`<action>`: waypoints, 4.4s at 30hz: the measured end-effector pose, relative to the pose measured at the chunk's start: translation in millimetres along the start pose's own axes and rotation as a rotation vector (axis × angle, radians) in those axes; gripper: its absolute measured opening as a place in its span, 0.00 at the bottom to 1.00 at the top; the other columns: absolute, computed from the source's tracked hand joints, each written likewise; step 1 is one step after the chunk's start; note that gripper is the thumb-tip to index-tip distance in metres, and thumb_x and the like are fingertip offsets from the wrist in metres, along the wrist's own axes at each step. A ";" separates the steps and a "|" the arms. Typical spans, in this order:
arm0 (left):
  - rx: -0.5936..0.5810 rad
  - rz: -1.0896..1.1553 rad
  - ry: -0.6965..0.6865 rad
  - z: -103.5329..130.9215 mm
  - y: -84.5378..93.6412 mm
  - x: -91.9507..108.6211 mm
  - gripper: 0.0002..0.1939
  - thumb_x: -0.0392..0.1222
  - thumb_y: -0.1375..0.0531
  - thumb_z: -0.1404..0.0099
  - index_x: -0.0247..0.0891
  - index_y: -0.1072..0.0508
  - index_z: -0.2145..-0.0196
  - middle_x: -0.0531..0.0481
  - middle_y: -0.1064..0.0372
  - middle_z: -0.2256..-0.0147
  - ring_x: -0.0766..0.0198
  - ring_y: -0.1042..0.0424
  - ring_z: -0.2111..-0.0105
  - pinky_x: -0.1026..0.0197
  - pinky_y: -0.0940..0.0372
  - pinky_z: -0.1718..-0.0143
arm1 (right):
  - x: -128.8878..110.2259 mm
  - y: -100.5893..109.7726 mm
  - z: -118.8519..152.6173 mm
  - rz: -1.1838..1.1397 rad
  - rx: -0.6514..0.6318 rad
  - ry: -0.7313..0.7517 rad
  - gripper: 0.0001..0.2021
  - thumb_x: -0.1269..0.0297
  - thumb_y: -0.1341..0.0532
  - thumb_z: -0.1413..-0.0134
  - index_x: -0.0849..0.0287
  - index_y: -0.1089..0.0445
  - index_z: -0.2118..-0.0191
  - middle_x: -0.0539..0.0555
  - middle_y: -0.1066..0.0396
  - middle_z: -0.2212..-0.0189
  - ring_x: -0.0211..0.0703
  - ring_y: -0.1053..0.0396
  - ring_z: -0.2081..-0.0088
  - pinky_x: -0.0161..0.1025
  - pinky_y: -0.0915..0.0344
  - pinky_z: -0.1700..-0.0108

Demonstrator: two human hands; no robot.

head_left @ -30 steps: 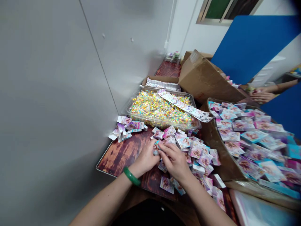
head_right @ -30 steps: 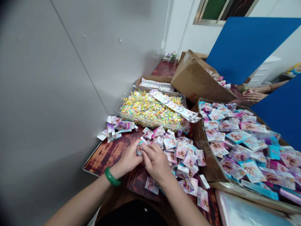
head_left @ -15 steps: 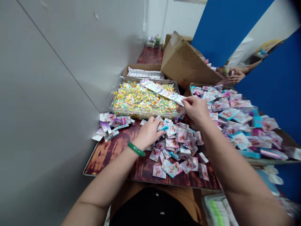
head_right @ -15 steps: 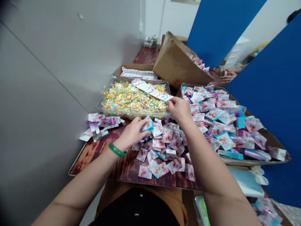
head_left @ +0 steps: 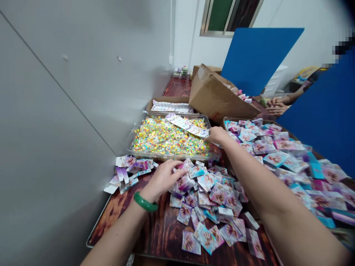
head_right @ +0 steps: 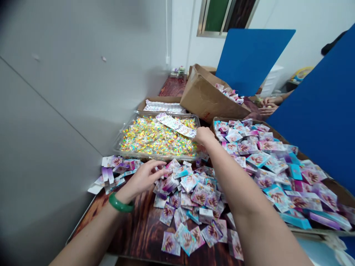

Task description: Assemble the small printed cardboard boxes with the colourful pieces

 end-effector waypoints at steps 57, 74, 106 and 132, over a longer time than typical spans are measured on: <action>-0.022 0.435 0.070 52.5 0.6 24.4 0.11 0.46 0.38 0.44 0.33 0.28 0.73 0.53 0.34 0.75 0.68 0.36 0.73 0.65 0.40 0.70 | -121.7 24.0 246.6 -0.764 0.381 0.529 0.13 0.65 0.43 0.43 0.58 0.30 0.53 0.58 0.25 0.58 0.48 0.27 0.58 0.43 0.32 0.56; -0.014 -0.667 0.099 -134.5 47.3 -48.4 0.08 0.41 0.37 0.45 0.34 0.25 0.69 0.42 0.26 0.66 0.56 0.29 0.63 0.60 0.39 0.60 | -114.0 -24.0 250.8 -0.940 -0.187 0.313 0.10 0.60 0.47 0.41 0.56 0.29 0.65 0.52 0.26 0.67 0.45 0.29 0.64 0.37 0.35 0.60; -0.408 -0.256 0.035 17.4 -19.9 24.1 0.15 0.35 0.38 0.46 0.37 0.30 0.59 0.55 0.33 0.76 0.66 0.35 0.75 0.65 0.42 0.73 | -98.1 -47.8 222.8 -1.496 -0.493 -0.109 0.11 0.57 0.41 0.53 0.60 0.30 0.73 0.44 0.39 0.88 0.31 0.49 0.87 0.30 0.55 0.83; 0.210 -0.165 0.167 45.4 110.2 -40.5 0.21 0.44 0.42 0.38 0.39 0.36 0.48 0.50 0.33 0.66 0.63 0.32 0.67 0.60 0.34 0.64 | -104.6 -41.7 248.3 -1.444 -0.352 -0.028 0.12 0.55 0.34 0.56 0.58 0.27 0.69 0.50 0.30 0.75 0.37 0.36 0.75 0.33 0.42 0.74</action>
Point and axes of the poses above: each hand's wrist, its own z-axis away from the middle knuckle, its own y-axis out of the back of the hand, x = y × z, the point moved 8 cm from there along -z, towards the middle knuckle
